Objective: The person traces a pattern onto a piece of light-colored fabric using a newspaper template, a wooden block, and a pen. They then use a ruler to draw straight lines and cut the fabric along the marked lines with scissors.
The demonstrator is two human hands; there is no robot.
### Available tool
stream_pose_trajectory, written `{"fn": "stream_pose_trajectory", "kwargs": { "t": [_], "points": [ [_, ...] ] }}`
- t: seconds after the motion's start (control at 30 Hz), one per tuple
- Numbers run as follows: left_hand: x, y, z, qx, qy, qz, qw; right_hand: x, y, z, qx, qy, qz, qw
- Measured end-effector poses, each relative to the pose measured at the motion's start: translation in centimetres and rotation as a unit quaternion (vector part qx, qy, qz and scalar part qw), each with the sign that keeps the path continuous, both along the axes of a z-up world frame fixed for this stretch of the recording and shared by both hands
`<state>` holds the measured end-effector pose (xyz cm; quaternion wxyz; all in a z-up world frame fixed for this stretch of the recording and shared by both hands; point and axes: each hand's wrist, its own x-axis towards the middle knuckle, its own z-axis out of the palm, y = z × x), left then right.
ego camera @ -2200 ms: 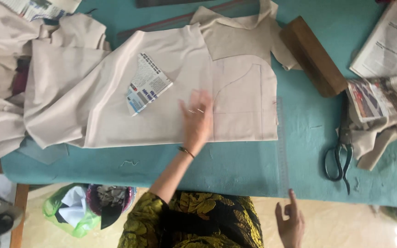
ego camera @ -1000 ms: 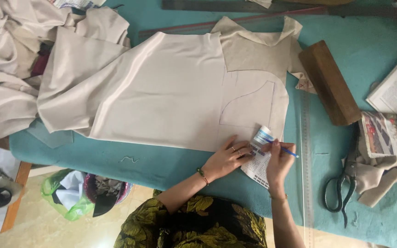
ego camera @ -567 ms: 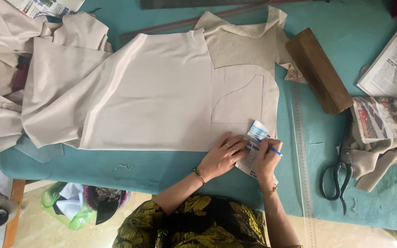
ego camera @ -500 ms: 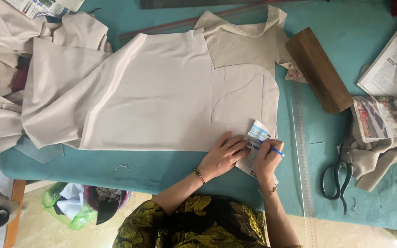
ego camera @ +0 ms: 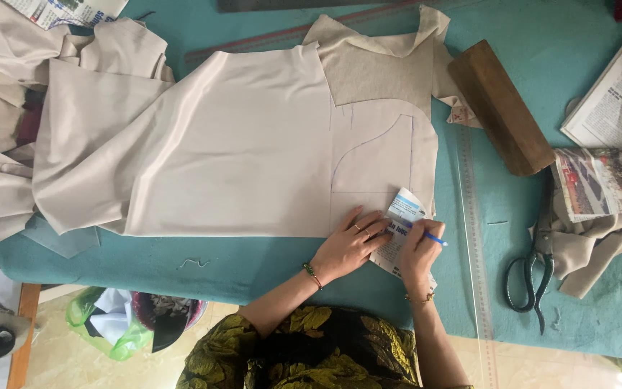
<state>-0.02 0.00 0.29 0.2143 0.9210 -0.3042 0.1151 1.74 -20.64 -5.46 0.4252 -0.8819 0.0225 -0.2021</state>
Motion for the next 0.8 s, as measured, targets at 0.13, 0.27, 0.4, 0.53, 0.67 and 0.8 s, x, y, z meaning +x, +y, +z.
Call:
{"fn": "stream_pose_trajectory", "kwargs": {
  "t": [0.13,0.27,0.4,0.53,0.67,0.8],
  "points": [
    [-0.1,-0.2,-0.2,-0.006,-0.015,0.007,1.000,0.1,0.8,1.9,0.034,0.009,-0.020,0.999],
    [-0.1,-0.2,-0.3,-0.007,-0.023,0.011,1.000,0.2,0.8,1.2,0.020,-0.001,-0.033,0.999],
    [0.0,-0.1,0.0,-0.005,-0.025,0.010,1.000,0.2,0.6,1.0,0.017,0.003,-0.032,0.999],
    [0.0,-0.1,-0.2,0.004,-0.010,0.003,1.000,0.2,0.7,0.8,0.005,-0.001,-0.031,1.000],
    [0.0,-0.1,0.0,0.004,-0.016,0.003,1.000,0.0,0.8,0.6,-0.004,-0.003,-0.037,0.999],
    [0.0,0.0,-0.1,0.004,-0.019,0.005,1.000,0.4,1.1,2.3,0.036,0.003,-0.038,0.999]
  ]
}}
